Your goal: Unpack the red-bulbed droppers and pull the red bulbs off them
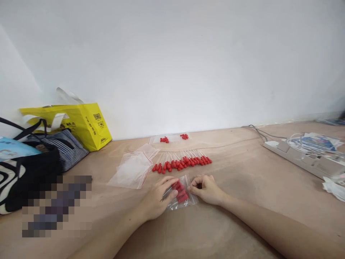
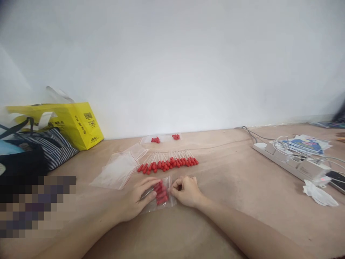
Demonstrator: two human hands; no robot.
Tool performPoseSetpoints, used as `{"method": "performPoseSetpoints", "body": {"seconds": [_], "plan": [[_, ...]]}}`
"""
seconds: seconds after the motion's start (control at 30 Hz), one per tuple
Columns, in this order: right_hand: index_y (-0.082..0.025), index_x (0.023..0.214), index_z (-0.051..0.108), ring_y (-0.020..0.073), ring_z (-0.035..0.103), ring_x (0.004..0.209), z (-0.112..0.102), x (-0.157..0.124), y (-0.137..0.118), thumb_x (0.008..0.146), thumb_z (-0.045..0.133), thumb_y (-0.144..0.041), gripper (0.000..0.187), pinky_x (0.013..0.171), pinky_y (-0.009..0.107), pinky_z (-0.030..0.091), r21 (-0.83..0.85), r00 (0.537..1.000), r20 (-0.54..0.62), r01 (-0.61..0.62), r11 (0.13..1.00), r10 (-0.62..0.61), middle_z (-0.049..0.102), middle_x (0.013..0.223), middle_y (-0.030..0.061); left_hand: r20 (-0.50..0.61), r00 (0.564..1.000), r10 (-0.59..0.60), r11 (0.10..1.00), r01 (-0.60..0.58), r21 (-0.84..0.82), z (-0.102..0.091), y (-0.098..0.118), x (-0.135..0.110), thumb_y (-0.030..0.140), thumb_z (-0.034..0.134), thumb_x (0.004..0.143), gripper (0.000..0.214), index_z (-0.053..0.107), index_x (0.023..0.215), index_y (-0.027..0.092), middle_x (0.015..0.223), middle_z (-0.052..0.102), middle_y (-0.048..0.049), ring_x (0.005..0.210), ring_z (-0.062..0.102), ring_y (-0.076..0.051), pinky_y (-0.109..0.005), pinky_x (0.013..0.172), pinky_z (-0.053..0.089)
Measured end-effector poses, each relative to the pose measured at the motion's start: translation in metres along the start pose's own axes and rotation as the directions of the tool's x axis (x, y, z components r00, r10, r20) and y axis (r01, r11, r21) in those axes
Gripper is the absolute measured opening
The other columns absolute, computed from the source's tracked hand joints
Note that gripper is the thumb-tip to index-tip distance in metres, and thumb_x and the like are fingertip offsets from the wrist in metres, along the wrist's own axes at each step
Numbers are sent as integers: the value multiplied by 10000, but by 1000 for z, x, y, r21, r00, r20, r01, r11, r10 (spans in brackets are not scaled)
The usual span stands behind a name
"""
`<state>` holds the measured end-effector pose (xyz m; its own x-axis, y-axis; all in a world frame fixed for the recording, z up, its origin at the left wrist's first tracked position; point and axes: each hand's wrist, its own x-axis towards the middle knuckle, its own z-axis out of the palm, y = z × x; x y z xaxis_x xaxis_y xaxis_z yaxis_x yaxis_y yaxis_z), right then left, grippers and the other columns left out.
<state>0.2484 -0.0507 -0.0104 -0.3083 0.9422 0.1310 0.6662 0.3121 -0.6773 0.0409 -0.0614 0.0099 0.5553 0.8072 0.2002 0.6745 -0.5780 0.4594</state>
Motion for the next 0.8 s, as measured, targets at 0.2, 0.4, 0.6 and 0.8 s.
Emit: {"method": "performPoseSetpoints", "body": {"seconds": [0.2, 0.4, 0.6, 0.8], "plan": [[-177, 535, 524, 138, 512, 703, -2, -1, 6, 791, 396, -333, 326, 760, 306, 301, 57, 999, 31, 43, 997, -45, 577, 642, -31, -26, 983, 180, 982, -179, 54, 5, 4, 31, 178, 404, 824, 346, 522, 1138, 265, 1209, 474, -48, 1117, 428, -182, -369, 947, 357], [-165, 522, 493, 128, 472, 659, -3, -1, 6, 809, 368, -341, 359, 765, 328, 285, 28, 997, 72, 30, 999, -32, 535, 612, -37, -18, 974, 225, 974, -225, 28, 19, 3, 36, 161, 393, 829, 304, 578, 1054, 248, 1195, 472, -63, 1060, 465, -182, -347, 892, 399], [-191, 603, 582, 151, 512, 737, -3, -1, 4, 792, 392, -291, 286, 823, 371, 243, 71, 997, 80, 5, 997, -11, 620, 724, -23, -85, 972, 218, 975, -221, -32, 20, 1, 34, 173, 422, 824, 254, 620, 971, 231, 1128, 504, -61, 966, 512, -160, -312, 845, 432], [-198, 611, 588, 163, 535, 765, -4, -3, 3, 767, 394, -250, 254, 843, 384, 233, 56, 996, 86, -2, 998, -3, 646, 753, -18, -143, 961, 238, 968, -247, -47, 21, -3, 34, 167, 452, 799, 222, 651, 883, 219, 1081, 530, -58, 916, 529, -152, -303, 812, 445]]}}
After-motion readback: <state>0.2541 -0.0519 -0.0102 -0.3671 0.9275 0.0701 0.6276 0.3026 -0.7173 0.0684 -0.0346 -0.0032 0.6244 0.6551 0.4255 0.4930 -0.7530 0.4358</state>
